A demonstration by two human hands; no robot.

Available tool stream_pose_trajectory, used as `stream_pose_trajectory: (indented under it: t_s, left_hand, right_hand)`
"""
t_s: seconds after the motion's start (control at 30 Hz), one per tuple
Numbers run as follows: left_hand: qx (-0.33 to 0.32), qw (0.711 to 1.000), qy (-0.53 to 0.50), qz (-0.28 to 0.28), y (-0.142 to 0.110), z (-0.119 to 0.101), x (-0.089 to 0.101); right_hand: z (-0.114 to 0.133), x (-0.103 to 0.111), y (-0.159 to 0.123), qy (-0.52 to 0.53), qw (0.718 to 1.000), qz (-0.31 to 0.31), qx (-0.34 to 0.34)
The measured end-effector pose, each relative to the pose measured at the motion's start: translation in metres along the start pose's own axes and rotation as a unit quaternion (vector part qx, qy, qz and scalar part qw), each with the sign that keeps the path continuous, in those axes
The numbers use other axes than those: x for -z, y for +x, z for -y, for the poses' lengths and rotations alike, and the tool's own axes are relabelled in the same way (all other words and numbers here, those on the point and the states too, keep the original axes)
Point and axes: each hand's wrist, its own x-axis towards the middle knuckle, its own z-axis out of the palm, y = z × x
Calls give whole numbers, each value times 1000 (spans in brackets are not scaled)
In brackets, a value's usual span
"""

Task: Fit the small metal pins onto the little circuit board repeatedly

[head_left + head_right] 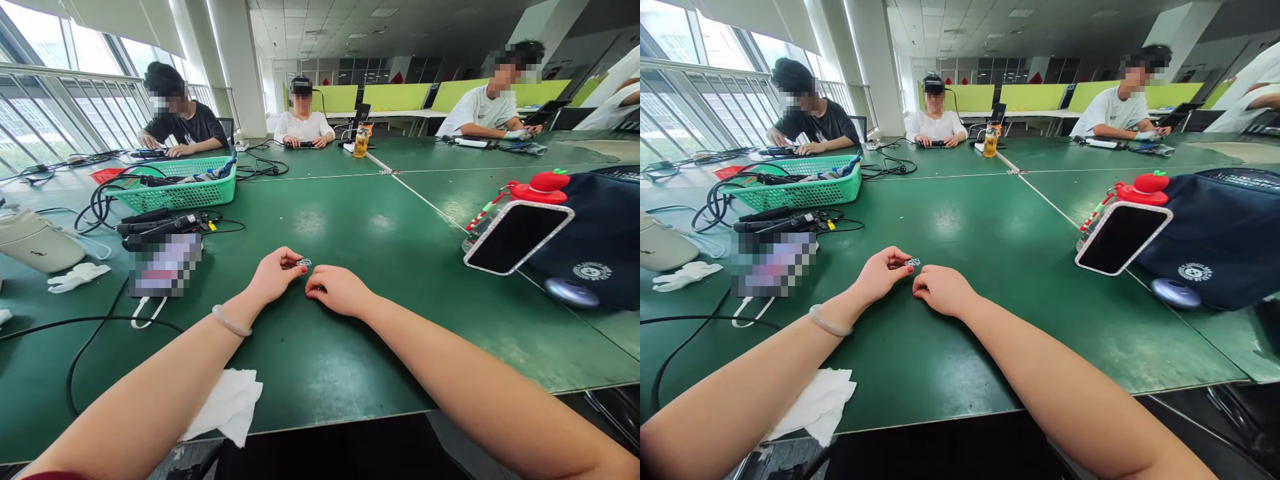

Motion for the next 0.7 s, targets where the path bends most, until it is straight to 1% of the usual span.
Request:
stream_pose_trajectory:
  t_s: [0.07,0.13,0.2,0.27,0.37,0.53,0.63,0.7]
  left_hand:
    - [-1,1000,5,2,1,1,1]
    - [-2,1000,-6,11,0,0,1]
    - [-1,999,-27,26,-1,-3,0]
    - [3,998,-47,43,-3,-7,-2]
    - [10,996,-72,59,-6,-12,-5]
    - [24,988,-141,64,-8,-15,-4]
    - [30,981,-183,57,-8,-16,-4]
    - [35,978,-197,56,-8,-17,-4]
  right_hand:
    - [-1,3,0,31,999,-36,-17]
    - [-2,6,1,98,989,-89,-61]
    - [-3,8,2,181,968,-136,-109]
    - [-5,9,3,254,944,-161,-132]
    - [-6,8,4,326,922,-169,-127]
    - [-4,7,4,380,902,-169,-112]
    - [-3,8,3,380,902,-177,-108]
    - [-2,9,2,353,912,-181,-105]
